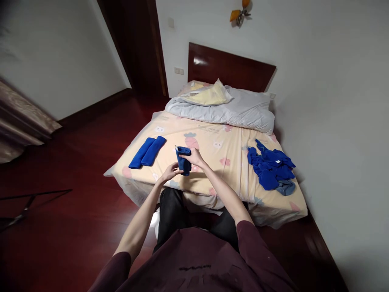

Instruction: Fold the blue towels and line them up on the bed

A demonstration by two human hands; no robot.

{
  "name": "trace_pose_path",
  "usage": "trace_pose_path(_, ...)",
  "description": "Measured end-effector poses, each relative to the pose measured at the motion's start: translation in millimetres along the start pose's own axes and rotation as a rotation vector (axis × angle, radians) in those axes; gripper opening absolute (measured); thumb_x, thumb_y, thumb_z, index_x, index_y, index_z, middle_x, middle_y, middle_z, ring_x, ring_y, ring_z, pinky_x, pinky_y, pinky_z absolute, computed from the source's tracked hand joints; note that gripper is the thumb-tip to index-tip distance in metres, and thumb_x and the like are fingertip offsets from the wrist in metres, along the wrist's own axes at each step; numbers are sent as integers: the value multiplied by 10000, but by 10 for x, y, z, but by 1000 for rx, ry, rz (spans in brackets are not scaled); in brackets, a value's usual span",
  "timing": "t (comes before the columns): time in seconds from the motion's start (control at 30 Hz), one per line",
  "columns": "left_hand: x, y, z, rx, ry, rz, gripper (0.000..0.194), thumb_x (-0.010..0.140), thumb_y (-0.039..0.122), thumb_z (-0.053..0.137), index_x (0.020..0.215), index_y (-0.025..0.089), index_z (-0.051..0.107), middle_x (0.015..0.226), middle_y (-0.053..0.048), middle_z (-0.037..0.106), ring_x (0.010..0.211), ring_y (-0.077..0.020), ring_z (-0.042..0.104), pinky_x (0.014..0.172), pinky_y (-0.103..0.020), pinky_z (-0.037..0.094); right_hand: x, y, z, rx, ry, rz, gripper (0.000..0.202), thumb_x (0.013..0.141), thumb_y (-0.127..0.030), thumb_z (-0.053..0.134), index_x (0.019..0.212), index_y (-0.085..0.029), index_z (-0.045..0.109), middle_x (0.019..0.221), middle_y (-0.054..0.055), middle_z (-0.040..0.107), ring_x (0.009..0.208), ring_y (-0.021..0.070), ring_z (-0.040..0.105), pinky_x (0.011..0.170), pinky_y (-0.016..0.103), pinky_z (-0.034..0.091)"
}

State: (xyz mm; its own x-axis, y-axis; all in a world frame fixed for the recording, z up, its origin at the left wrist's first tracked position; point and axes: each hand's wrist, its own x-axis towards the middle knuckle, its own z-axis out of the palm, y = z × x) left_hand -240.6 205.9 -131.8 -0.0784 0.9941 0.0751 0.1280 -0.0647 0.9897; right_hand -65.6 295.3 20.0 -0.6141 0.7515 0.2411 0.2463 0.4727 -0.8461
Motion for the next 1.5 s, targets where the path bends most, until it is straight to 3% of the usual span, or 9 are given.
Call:
trace_pose_path(0.13, -96, -456, -353, 77, 121, -49, 637, 699, 507, 802, 1214, 159, 663, 1161, -135, 737, 1083, -302, 699, 987, -507, 544, 398, -114, 359, 80, -129, -48, 332, 682, -418, 868, 834, -137, 778, 768, 18, 737, 790, 200, 685, 753, 279, 541)
trace_pose_path(0.27, -73, -680, -648, 164, 207, -48, 620, 706, 401, 771, 1246, 123, 643, 1037, -120, 757, 956, -294, 716, 892, -472, 585, 708, -117, 727, 153, -190, -50, 357, 665, -418, 874, 871, -142, 781, 767, 4, 734, 742, 187, 679, 724, 281, 548)
trace_pose_path(0.4, 33, -803, -880, 287, 349, -35, 490, 740, 310, 704, 1191, 124, 650, 1040, -137, 752, 911, -295, 715, 855, -451, 587, 884, -84, 1016, 151, -78, -29, 326, 644, -392, 875, 834, -157, 754, 785, -3, 734, 772, 189, 678, 742, 284, 554)
trace_pose_path(0.53, 124, -879, -1027, 339, 440, -28, 404, 784, 263, 653, 1174, 159, 650, 1081, -136, 747, 1011, -305, 703, 914, -455, 566, 979, -70, 1191, 151, 33, -31, 238, 677, -317, 824, 836, -166, 732, 813, 6, 737, 792, 193, 680, 762, 285, 554)
trace_pose_path(0.73, 127, -1022, -1115, 386, 491, -80, 478, 784, 243, 673, 1250, 143, 635, 1195, -170, 729, 1124, -350, 674, 1004, -498, 527, 1076, 16, 1353, 197, 39, -42, 269, 705, -239, 754, 967, -181, 732, 961, 35, 758, 903, 203, 700, 859, 305, 563)
trace_pose_path(0.9, 144, -1118, -1125, 375, 468, -120, 503, 772, 214, 681, 1263, 120, 628, 1176, -182, 732, 1168, -361, 660, 1033, -500, 512, 1107, 111, 1434, 155, 38, -27, 261, 719, -246, 754, 969, -186, 714, 943, 22, 745, 889, 197, 695, 849, 305, 570)
trace_pose_path(1.2, 160, -1102, -1162, 363, 442, -138, 525, 772, 209, 678, 1287, 127, 617, 1227, -179, 715, 1247, -363, 627, 1080, -492, 485, 1118, 117, 1428, 140, 38, -19, 227, 733, -242, 747, 945, -193, 682, 932, 18, 729, 855, 189, 673, 837, 309, 564)
trace_pose_path(1.5, 168, -1120, -1178, 348, 448, -128, 549, 758, 228, 697, 1296, 148, 626, 1242, -166, 721, 1191, -361, 652, 1058, -513, 501, 1123, 74, 1424, 90, 24, 11, 212, 736, -264, 745, 930, -199, 688, 929, 21, 730, 859, 194, 643, 853, 318, 565)
